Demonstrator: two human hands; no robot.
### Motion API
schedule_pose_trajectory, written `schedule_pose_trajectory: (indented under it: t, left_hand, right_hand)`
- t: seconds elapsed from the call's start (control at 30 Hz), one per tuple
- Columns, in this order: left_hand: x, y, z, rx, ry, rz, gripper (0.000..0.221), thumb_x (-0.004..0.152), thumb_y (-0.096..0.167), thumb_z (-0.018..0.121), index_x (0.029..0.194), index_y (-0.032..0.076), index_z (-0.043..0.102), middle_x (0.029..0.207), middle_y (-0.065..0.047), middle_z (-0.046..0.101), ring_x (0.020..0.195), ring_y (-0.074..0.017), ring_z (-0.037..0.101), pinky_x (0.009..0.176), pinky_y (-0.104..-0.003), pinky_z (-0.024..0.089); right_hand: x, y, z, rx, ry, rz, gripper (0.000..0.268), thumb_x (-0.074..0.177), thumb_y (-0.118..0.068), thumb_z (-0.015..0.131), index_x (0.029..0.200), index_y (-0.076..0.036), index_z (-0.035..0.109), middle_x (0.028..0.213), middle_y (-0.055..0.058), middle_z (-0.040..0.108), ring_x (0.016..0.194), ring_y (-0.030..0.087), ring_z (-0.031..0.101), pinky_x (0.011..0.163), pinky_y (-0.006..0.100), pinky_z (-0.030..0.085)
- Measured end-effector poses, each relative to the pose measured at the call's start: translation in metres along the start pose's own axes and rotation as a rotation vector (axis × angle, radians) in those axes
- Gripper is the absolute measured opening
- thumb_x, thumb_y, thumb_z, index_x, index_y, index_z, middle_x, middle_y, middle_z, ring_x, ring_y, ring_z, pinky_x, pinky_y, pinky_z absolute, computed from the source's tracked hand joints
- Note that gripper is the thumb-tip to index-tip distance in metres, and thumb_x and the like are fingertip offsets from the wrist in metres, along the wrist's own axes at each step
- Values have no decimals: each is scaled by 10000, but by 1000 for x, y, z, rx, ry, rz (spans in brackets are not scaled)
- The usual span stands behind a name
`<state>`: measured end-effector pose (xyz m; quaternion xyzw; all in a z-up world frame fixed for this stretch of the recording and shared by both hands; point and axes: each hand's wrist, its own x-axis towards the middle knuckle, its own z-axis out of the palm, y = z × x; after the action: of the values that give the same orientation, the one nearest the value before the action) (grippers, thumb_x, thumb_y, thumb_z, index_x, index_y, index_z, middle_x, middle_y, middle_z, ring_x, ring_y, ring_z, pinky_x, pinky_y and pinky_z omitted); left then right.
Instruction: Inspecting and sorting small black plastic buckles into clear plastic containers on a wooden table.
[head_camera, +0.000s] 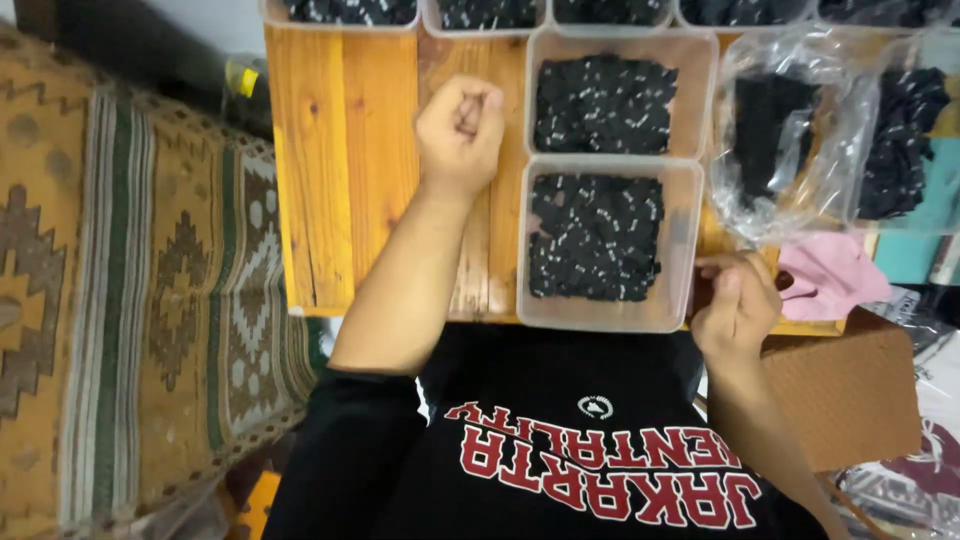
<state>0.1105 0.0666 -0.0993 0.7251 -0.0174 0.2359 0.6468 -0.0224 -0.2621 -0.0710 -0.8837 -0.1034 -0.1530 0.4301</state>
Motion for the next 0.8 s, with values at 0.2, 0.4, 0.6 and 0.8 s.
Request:
schedule_pose_trajectory:
  t: [0.2,0.4,0.6,0.8]
  left_hand:
    - [5,11,-1,8,6,122,200,977,74,585,782,99,546,630,38,386,574,-84,339,534,-255,284]
    - [3,6,0,86,25,54,178,911,-6,579,783,119,567,629,51,358,571,-81,349,548,-262,298]
    - [3,14,5,79,25,103,209,926,-9,578,763,109,523,602,56,312,549,-77,291,552,-251,284]
    - [-2,19,-2,124,-3,156,172,948,34,587,797,107,551,612,50,318,570,-90,320,565,-259,307]
  right_hand:
    - [3,-2,-4,18,-52,-48,575,1189,-229,325,1080,164,731,861,236,633,822,339,589,792,436,452]
    - [7,-1,-9,-13,-102,23,605,1189,-287,297,1112,111,745,857,187,605,865,330,567,842,434,424]
    - [-1,13,-9,-34,-95,20,575,1185,-273,311,1118,85,755,872,173,613,886,323,578,850,433,422]
    - [0,3,-12,-30,-100,-52,560,1198,-245,306,1117,97,742,934,192,655,907,321,589,863,428,417]
